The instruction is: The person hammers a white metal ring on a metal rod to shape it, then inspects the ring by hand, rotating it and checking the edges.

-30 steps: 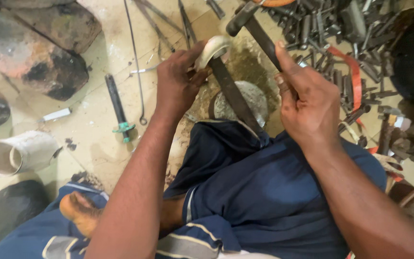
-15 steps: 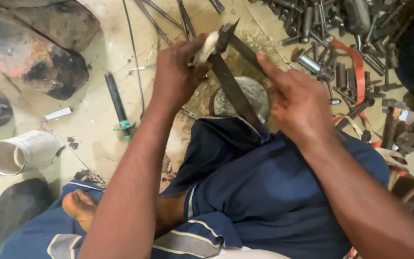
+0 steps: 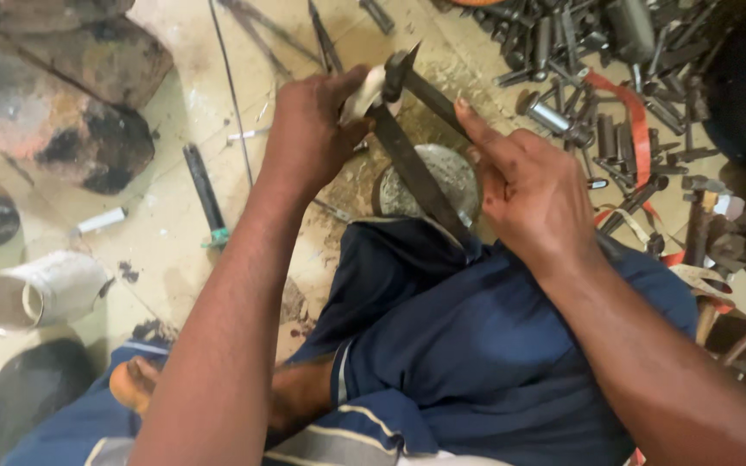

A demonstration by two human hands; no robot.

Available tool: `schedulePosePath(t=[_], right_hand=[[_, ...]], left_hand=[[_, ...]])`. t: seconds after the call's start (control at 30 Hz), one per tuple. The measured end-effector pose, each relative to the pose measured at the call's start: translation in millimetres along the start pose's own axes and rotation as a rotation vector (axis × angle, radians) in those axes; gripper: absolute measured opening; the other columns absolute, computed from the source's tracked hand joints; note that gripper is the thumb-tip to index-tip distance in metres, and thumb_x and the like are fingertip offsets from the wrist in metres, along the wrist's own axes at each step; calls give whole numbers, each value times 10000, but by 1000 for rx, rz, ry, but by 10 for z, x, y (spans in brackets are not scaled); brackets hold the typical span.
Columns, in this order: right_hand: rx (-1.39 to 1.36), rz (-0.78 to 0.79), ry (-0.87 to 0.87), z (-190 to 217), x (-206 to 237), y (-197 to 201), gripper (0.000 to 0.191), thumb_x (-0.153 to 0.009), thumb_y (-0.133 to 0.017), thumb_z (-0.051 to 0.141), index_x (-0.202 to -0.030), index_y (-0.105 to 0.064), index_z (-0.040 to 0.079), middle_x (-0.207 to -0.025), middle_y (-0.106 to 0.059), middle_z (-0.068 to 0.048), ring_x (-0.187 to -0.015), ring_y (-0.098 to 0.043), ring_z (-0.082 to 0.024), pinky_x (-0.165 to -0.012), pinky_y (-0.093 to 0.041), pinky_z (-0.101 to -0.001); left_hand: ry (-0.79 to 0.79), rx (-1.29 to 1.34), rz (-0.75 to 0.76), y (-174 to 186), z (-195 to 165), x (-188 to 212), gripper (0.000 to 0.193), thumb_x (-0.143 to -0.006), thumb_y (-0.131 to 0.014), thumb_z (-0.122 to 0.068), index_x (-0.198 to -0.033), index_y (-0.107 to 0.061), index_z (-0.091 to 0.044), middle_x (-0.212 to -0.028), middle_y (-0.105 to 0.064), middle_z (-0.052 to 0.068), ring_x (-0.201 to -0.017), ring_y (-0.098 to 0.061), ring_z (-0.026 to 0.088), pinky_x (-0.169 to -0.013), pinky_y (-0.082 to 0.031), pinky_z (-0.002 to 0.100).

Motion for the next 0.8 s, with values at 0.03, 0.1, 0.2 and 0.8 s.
schedulePosePath(t=[0.03,0.1,0.2,0.8], right_hand=[[4,-25,-17,-4,3,13,640,-970,-731,-58,-1521,-601,240,-742,-540,-65,-620,-531,-196,-609,-495,-397],[6,-39,19,8,7,27,634,-980,-721,-63,-1524,-591,235,-773,-557,-63,-648,-544,-199,-640,-503,-399],[29,-25,67,15,-4,38,640,-959,-704,-78,-1510,-591,227,-802,-599,-60,-665,-571,-205,-656,-520,-402],[-44,-36,22,3,-3,20,682,-921,-682,-108,-1533,-594,180,-789,-593,-55,-665,-565,-175,-623,-521,-377]], left_hand=[[-19,-15,5,9,-9,-14,559,-767,-872,-117,-1290,-694,-29,-916,-696,226,-825,-674,391,-726,-519,470],[-11,-50,25,25,-21,-41,561,-751,-887,-128,-1270,-702,-24,-894,-694,237,-826,-672,404,-736,-515,481],[56,-19,67,40,-33,-80,583,-753,-866,-124,-1303,-691,-38,-882,-707,223,-812,-696,376,-748,-539,456],[90,-206,216,71,-56,-285,554,-750,-863,-160,-1281,-720,-91,-968,-730,237,-887,-703,409,-834,-549,466]])
Point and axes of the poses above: each hand's wrist, its own x-axis away from the middle knuckle, its own y-axis out of the back of the hand, z = x × y, the point moved 2 cm from there along -x, towards the middle knuckle
